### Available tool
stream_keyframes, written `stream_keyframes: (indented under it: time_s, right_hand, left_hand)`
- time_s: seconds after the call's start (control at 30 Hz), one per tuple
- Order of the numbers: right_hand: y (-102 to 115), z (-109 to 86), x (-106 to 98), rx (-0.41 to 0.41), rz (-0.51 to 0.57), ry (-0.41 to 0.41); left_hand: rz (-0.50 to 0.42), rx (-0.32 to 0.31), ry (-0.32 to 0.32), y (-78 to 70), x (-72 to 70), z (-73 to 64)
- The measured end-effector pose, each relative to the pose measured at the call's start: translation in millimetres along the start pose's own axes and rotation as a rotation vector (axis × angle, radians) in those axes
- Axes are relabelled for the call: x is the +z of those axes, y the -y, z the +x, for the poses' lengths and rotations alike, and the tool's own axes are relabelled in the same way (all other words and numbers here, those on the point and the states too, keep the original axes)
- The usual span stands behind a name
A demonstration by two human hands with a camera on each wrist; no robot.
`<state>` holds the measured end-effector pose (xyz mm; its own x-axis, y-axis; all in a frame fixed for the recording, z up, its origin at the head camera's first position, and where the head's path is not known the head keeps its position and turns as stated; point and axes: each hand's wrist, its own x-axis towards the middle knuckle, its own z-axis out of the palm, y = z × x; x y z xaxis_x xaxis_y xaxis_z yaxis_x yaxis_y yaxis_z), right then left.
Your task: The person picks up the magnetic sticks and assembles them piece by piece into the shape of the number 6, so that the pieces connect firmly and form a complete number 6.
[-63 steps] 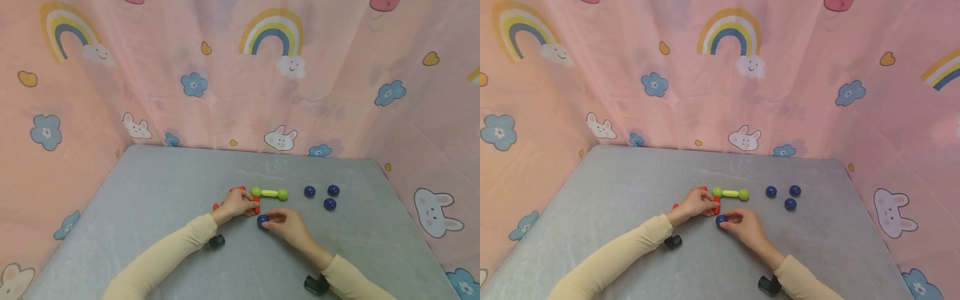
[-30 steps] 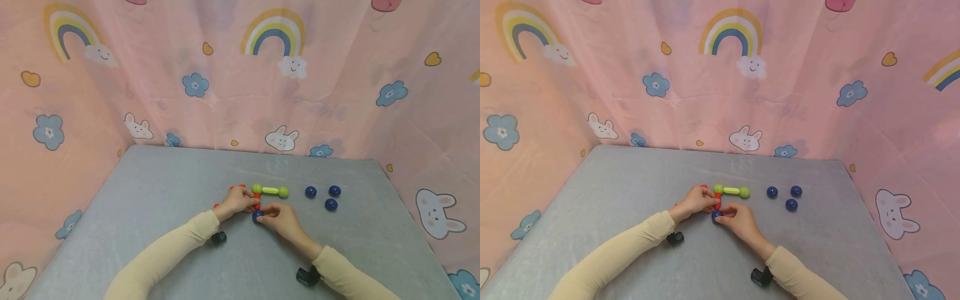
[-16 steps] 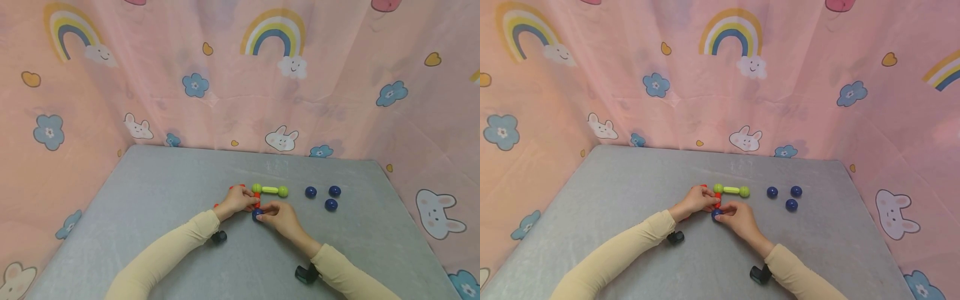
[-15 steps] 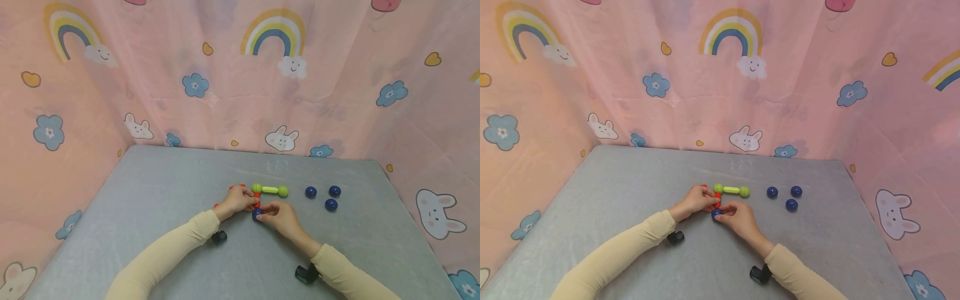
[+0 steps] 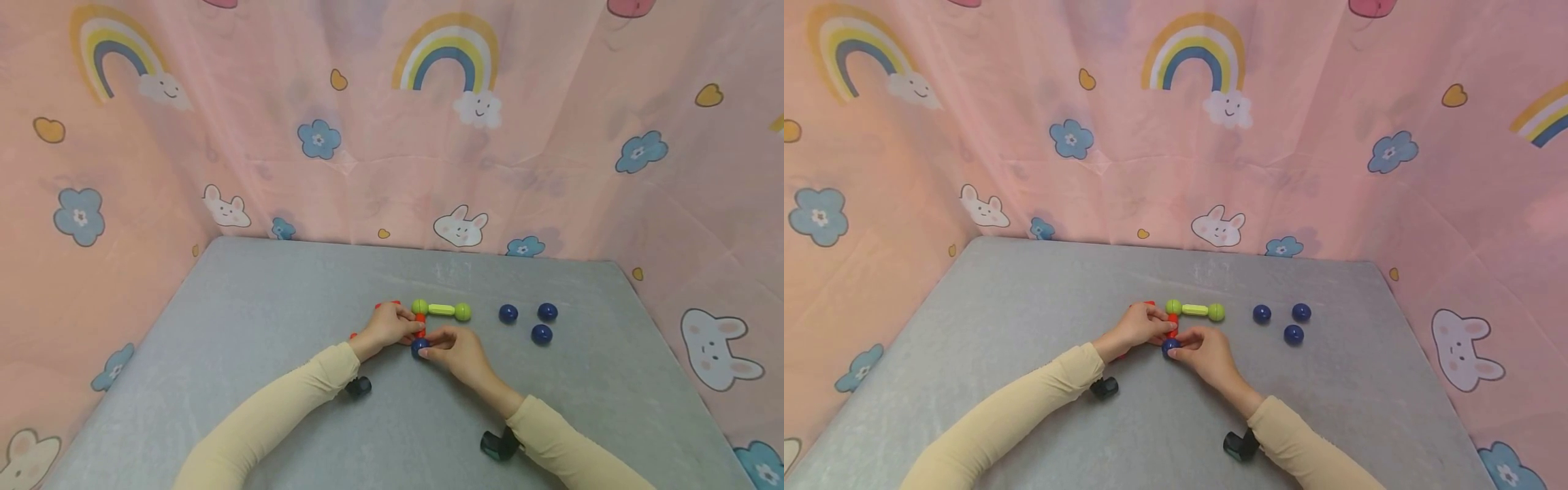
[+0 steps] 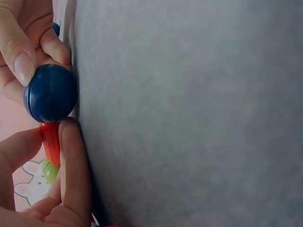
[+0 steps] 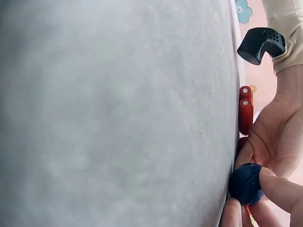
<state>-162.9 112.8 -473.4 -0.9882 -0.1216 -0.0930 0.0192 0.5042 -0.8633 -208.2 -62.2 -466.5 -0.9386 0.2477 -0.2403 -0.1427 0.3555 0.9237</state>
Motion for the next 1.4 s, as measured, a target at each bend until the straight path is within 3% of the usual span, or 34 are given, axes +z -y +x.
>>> stream_keyframes:
  time_s: [0.5, 1.1, 1.27, 1.4]
  right_hand:
    - [-2.6, 1.7, -1.6, -0.016, 0.023, 0.009]
    - [-4.0, 1.1, -3.1, -0.017, 0.043, 0.023]
    - [-4.7, 1.8, -3.2, -0.03, 0.036, 0.02]
    - [-4.8, 2.6, -2.8, -0.025, 0.035, 0.017]
  left_hand:
    - [-0.037, -0.017, 0.008, 1.3, 0.5, -0.8]
    - [0.002, -0.025, 0.012, -3.7, 0.0, -4.6]
    - [-0.006, -0.014, 0.036, -8.5, -8.0, -5.5]
    - [-0.028, -0.013, 0.043, -14.3, -22.4, -7.5]
